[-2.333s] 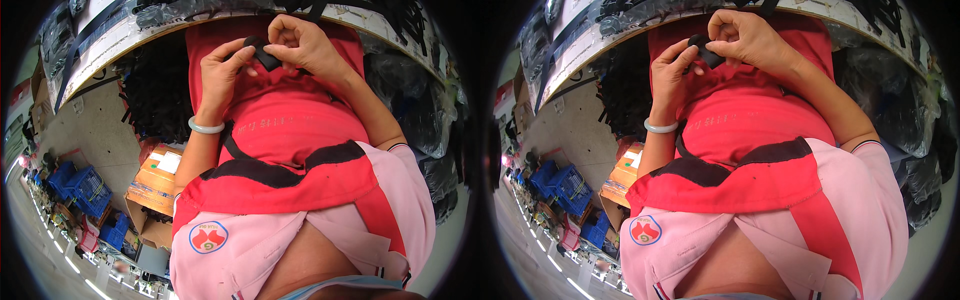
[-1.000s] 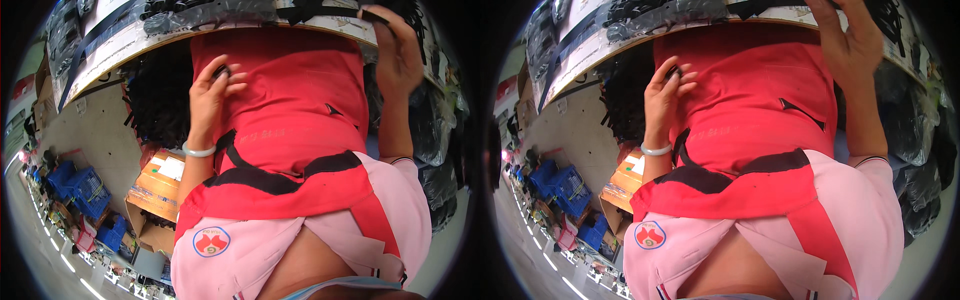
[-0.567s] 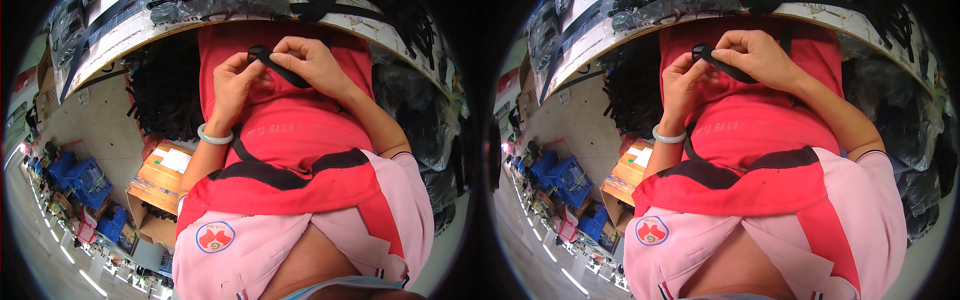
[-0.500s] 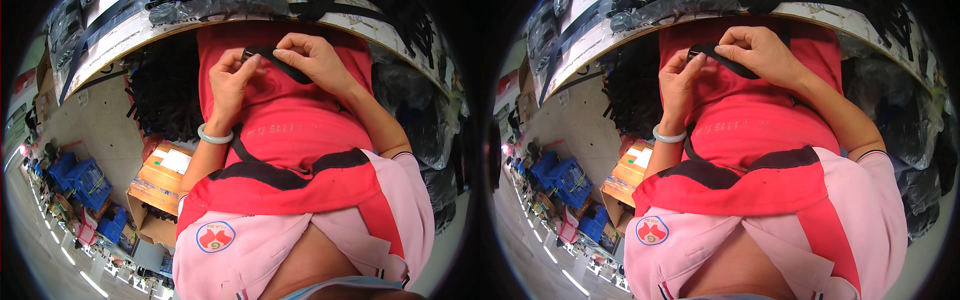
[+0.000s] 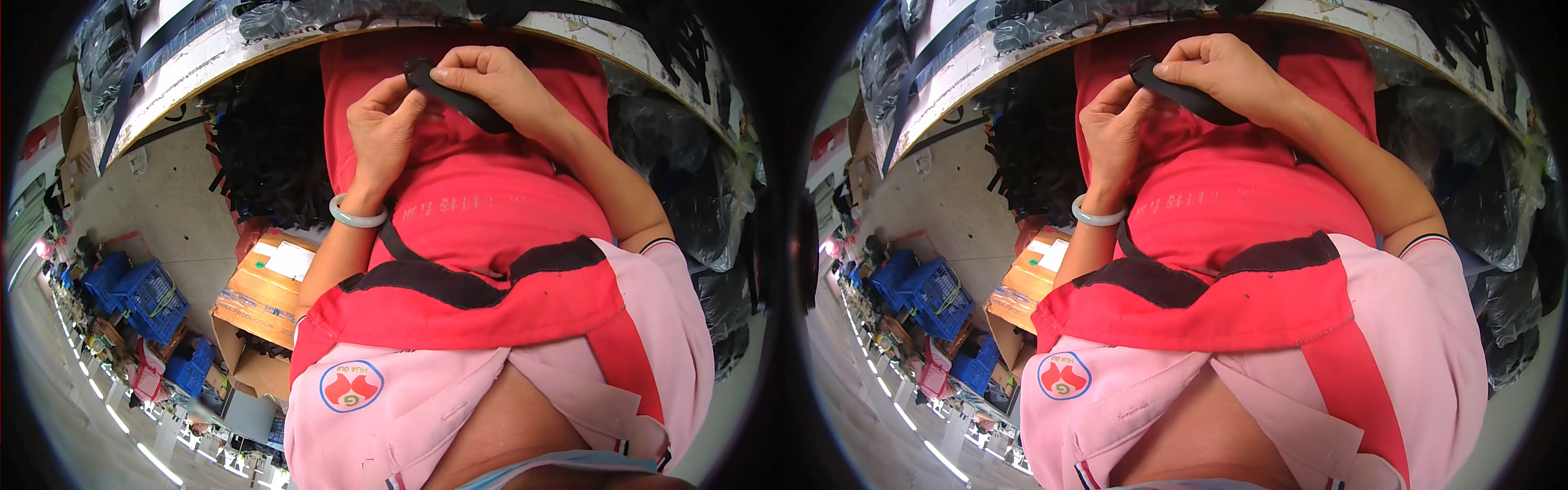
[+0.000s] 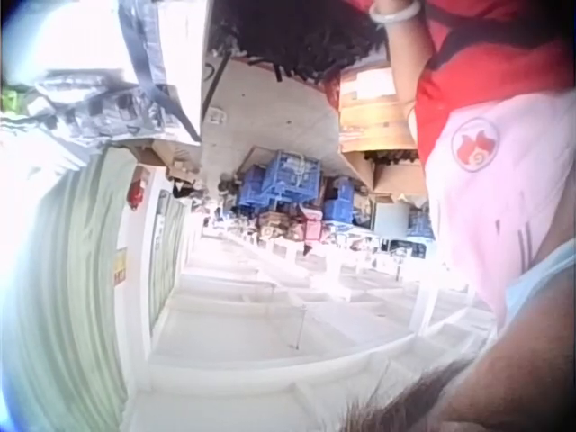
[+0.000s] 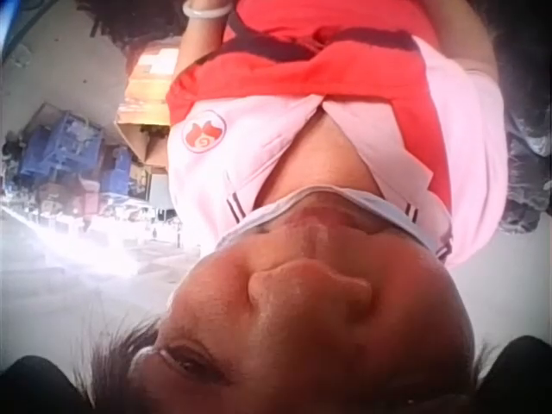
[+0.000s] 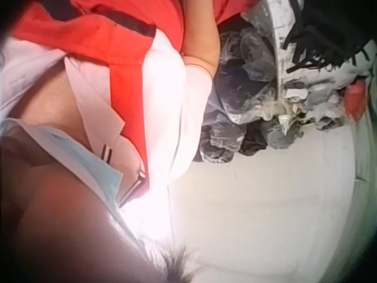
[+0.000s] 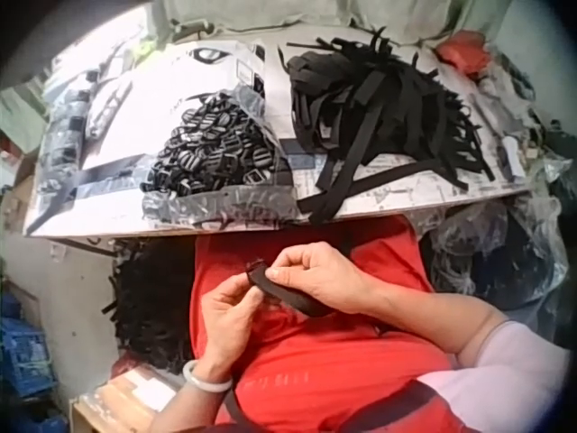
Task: Manually attaching plastic buckles to black nylon straps.
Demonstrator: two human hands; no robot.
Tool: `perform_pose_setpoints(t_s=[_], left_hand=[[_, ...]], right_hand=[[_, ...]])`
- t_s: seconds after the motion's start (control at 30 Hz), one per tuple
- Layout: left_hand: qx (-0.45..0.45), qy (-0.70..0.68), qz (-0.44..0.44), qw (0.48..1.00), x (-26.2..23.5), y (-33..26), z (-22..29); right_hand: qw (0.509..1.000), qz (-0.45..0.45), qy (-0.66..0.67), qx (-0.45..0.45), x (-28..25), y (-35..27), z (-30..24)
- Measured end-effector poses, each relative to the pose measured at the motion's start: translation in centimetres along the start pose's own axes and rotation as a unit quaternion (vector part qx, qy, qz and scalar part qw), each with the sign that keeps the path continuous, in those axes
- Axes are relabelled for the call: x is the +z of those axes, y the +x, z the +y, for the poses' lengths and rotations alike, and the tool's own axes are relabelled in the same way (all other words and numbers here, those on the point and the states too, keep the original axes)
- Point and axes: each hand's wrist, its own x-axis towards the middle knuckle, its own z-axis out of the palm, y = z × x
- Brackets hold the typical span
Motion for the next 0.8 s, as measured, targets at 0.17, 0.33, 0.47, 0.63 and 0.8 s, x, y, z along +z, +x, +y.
perform_pose_setpoints(t_s=[0.17, 0.33, 0.47, 0.63, 0.8], left_hand=[[0.034, 0.033, 0.010, 0.999, 0.0, 0.0, -0.7], [0.055, 0.026, 0.026, 0.998, 0.5, 0.2, -0.6], [0.133, 0.137, 0.029, 0.981, -0.2, 0.5, -1.6], [0.258, 0.359, -0.030, 0.897, -1.7, 1.2, -1.4], [-0.126, -0.149, -0.036, 0.980, -1.0, 1.1, 0.4]], right_hand=[[0.989, -0.022, 0.134, 0.054, 0.1, -0.1, 0.2], [0.977, -0.022, 0.205, 0.046, 0.0, -0.1, 0.5], [0.980, 0.011, 0.199, 0.027, 0.5, 0.3, 0.9], [0.977, 0.018, 0.213, 0.029, 0.2, 0.7, 1.6], [0.997, 0.049, 0.045, -0.027, -0.9, 0.9, 3.2]])
